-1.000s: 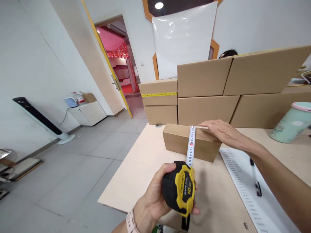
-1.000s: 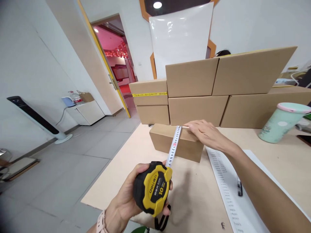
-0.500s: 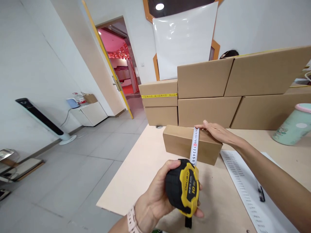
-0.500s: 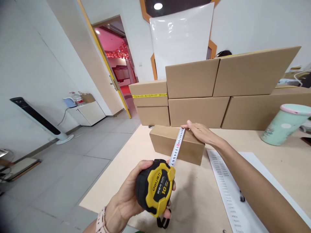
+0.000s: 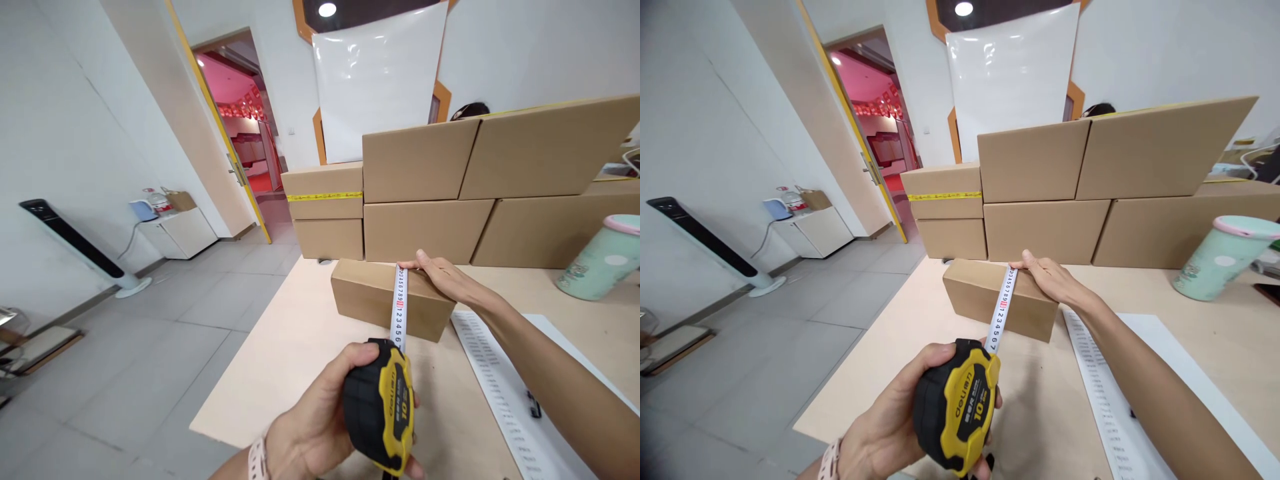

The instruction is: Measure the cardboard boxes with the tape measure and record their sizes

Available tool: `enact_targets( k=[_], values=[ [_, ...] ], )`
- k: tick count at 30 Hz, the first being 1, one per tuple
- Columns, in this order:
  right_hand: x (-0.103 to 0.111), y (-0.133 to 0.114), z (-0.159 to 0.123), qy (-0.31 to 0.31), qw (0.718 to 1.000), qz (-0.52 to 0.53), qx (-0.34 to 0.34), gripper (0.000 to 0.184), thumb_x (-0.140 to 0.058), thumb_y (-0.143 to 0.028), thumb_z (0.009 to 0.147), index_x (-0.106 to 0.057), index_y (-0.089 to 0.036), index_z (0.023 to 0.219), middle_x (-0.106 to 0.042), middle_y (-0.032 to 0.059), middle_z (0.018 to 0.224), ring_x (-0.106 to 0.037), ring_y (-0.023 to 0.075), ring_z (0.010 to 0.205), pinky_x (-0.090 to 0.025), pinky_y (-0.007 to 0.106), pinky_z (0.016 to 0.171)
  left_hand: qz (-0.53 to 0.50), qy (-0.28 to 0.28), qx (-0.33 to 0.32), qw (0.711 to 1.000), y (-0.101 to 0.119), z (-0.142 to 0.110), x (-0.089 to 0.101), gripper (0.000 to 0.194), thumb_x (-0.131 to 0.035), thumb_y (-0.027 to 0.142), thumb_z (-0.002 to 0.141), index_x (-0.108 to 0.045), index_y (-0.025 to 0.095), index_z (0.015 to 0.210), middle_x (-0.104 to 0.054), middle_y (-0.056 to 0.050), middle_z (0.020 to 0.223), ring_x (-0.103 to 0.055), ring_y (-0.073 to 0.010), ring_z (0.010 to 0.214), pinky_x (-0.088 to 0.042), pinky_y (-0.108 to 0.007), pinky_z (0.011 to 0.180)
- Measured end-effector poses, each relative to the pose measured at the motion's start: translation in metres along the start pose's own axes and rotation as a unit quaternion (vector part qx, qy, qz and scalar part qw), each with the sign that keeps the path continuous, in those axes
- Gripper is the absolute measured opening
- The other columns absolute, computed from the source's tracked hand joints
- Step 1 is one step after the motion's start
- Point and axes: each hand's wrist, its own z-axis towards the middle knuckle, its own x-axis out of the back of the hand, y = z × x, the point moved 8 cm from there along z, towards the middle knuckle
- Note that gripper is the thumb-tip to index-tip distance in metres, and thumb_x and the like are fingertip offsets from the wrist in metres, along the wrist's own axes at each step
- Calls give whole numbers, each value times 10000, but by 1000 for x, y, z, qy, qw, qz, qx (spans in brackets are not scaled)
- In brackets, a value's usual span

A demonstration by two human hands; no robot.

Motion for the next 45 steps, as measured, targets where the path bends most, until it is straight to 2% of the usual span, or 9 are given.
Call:
enact_targets(
  k=[6, 17, 26, 32, 37, 45],
  values=[
    [-1, 3, -1, 6, 1000, 5, -3, 692, -179, -691, 923, -694, -324, 1205, -696, 26, 1226, -625, 321, 1132, -427, 493, 1008, 18, 9, 11, 1000, 2, -2, 1, 524, -672, 554, 693, -655, 120, 987, -652, -124, 914, -624, -239, 726, -542, -443, 640],
    [-1, 1, 0, 6, 1000, 18, 1, 676, -200, -692, 923, -698, -325, 1193, -671, 5, 1264, -616, 321, 1153, -423, 500, 1023, 11, 5, 4, 1000, 1, -1, 3, 494, -650, 542, 725, -651, 133, 1002, -643, -132, 926, -618, -246, 767, -538, -449, 650],
    [-2, 3, -1, 3, 1000, 27, -3, 683, -198, -690, 926, -677, -310, 1230, -675, 22, 1262, -616, 315, 1150, -425, 483, 1020, 15, -3, -4, 1000, 0, -1, 3, 492, -658, 544, 711, -653, 132, 980, -644, -125, 915, -620, -234, 749, -551, -428, 626],
    [-3, 4, -1, -1, 1000, 27, -9, 691, -199, -696, 922, -680, -306, 1229, -680, 27, 1256, -621, 310, 1135, -420, 459, 1014, 17, 2, -20, 1000, -5, 0, 5, 486, -713, 518, 676, -651, 149, 987, -654, -116, 924, -622, -250, 844, -569, -414, 621],
    [-3, 6, 0, 4, 1000, 25, -12, 684, -203, -697, 921, -689, -315, 1213, -676, 28, 1262, -619, 310, 1136, -417, 461, 1011, 16, 6, -12, 1000, -4, -1, 2, 481, -693, 533, 680, -654, 146, 964, -657, -117, 906, -625, -235, 766, -562, -422, 619],
    [-4, 7, 2, 3, 999, 32, -5, 681, -210, -689, 925, -702, -305, 1197, -693, 26, 1234, -625, 305, 1129, -425, 446, 1005, 22, 12, -11, 1000, -3, 0, 3, 477, -677, 540, 684, -657, 145, 950, -662, -121, 909, -631, -243, 757, -561, -436, 625]
  ],
)
